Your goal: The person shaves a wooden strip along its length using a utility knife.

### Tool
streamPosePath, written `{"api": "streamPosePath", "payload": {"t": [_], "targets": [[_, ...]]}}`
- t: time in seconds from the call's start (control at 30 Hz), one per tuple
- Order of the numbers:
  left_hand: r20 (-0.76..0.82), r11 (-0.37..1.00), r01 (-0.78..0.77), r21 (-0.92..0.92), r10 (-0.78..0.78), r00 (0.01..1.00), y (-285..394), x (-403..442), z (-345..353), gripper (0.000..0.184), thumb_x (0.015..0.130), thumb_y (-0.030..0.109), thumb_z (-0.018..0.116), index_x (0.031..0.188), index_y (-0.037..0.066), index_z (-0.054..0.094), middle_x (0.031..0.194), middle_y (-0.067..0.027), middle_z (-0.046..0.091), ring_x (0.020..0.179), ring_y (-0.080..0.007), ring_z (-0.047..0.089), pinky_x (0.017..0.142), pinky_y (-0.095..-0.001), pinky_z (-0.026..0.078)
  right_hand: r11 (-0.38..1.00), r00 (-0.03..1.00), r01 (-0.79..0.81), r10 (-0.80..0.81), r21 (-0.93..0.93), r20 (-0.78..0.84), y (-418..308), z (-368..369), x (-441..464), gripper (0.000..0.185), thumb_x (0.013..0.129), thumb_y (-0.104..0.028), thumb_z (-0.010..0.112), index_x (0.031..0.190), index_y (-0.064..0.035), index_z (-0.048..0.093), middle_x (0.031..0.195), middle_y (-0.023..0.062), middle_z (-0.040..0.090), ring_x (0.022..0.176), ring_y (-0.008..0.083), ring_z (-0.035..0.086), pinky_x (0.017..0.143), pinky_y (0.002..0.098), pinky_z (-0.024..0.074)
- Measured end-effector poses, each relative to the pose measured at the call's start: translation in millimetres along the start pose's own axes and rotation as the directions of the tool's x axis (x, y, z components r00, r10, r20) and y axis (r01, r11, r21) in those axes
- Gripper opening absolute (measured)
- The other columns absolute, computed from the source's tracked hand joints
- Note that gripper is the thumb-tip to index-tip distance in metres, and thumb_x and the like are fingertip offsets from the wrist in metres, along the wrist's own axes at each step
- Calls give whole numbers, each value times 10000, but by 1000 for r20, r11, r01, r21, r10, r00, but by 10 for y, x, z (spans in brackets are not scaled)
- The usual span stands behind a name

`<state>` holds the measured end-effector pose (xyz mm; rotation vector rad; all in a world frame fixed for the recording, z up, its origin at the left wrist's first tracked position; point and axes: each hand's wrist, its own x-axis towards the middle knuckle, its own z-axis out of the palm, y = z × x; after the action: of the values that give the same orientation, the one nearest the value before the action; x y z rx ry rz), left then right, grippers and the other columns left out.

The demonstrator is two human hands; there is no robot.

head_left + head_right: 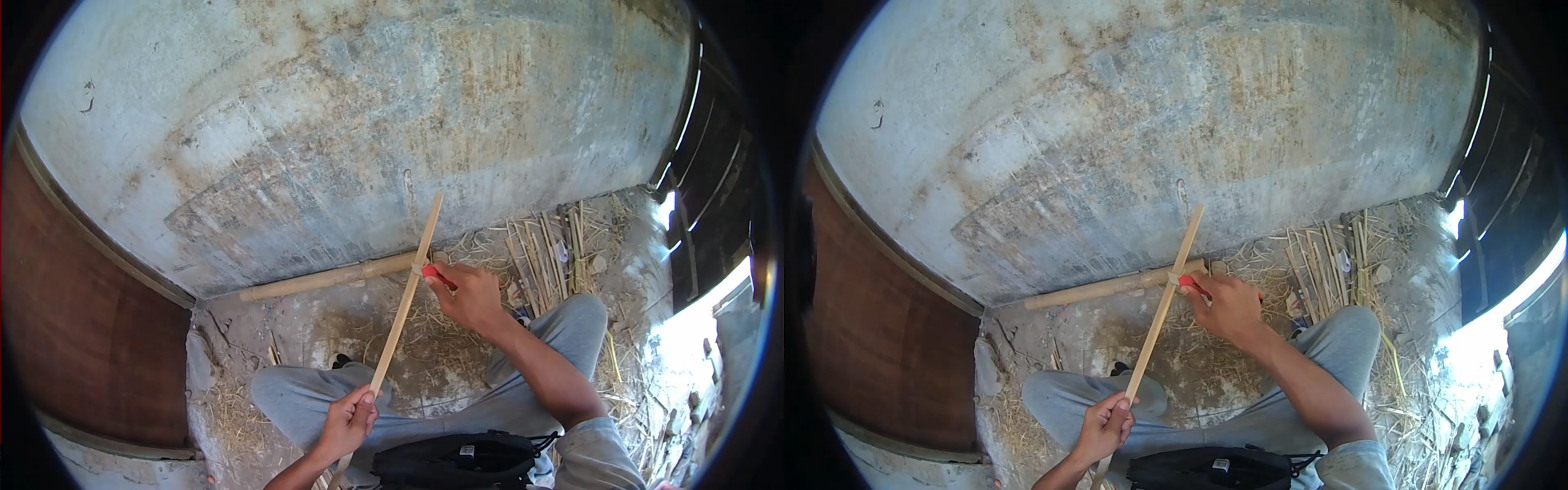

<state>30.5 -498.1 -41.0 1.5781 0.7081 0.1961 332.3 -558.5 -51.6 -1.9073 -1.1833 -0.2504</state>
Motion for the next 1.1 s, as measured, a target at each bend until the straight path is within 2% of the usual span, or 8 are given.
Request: {"api": "streamPosePath", "payload": {"t": [0.53, 0.63, 0.7, 0.8, 0.9, 0.97, 1.03, 1.1], "targets": [[-21, 992, 112, 61, -111, 994, -217, -519, -112, 288, 1067, 229, 437, 1164, -8, 569, 628, 13, 447, 482, -31, 371, 434, -214, 321, 990, 990, -138, 138, -19, -31, 219, 57, 91, 232, 894, -309, 676, 1011, -121, 744, 653, 131, 645, 569, 302, 642, 529, 403, 500], [-88, 970, 231, 72, -225, 970, -359, -743, -131, 341, 983, 308, 594, 1183, 35, 630, 697, 6, 583, 574, -106, 536, 514, -266, 430, 968, 962, -248, 241, -44, -125, 541, 38, 215, 250, 913, -334, 644, 985, -120, 752, 625, 147, 630, 566, 329, 635, 537, 423, 497], [-143, 992, 83, 99, -68, 987, -369, -887, -113, 344, 1035, 316, 512, 1179, 37, 651, 621, 92, 457, 516, 1, 379, 457, -179, 289, 941, 940, -321, 304, -105, -156, 702, -24, 260, 274, 920, -348, 628, 976, -112, 754, 620, 158, 627, 571, 341, 636, 545, 432, 497], [-167, 984, 129, 119, -109, 980, -404, -938, -228, 324, 1027, 316, 532, 1184, 55, 645, 622, 75, 461, 510, -19, 391, 455, -202, 309, 846, 841, -528, 532, -67, 100, 625, -101, 261, 337, 924, -417, 587, 986, -131, 754, 790, 210, 679, 759, 396, 676, 687, 487, 533], [-156, 980, 191, -51, -197, 968, -419, -875, -237, 328, 1030, 335, 522, 1189, 67, 626, 619, 70, 438, 494, -27, 379, 447, -205, 310, 886, 863, -424, 458, -187, 213, 442, -100, 97, 363, 926, -399, 587, 1004, -80, 743, 811, 225, 685, 810, 408, 680, 743, 483, 541], [-138, 962, 235, -137, -254, 957, -325, -811, -258, 335, 1034, 354, 510, 1176, 70, 616, 615, 67, 424, 484, -33, 371, 441, -207, 309, 810, 737, -287, 528, -512, 422, 382, -89, 57, 424, 943, -395, 567, 976, -3, 723, 840, 233, 693, 849, 431, 676, 787, 479, 546], [34, 850, 428, -307, -439, 898, -36, -670, -275, 293, 1068, 250, 428, 1180, 17, 565, 660, -10, 456, 460, -38, 340, 405, -218, 291, 814, 736, -267, 518, -515, 436, 352, -97, -23, 445, 953, -396, 552, 959, 19, 713, 856, 237, 695, 861, 439, 674, 805, 482, 544], [59, 825, 421, -377, -432, 900, 40, -511, -320, 300, 1065, 266, 432, 1179, 20, 562, 666, -17, 472, 437, -48, 343, 377, -219, 283, 818, 734, -248, 508, -519, 451, 367, -91, -32, 468, 964, -397, 537, 943, 40, 703, 872, 240, 697, 873, 446, 672, 823, 485, 542]]}}
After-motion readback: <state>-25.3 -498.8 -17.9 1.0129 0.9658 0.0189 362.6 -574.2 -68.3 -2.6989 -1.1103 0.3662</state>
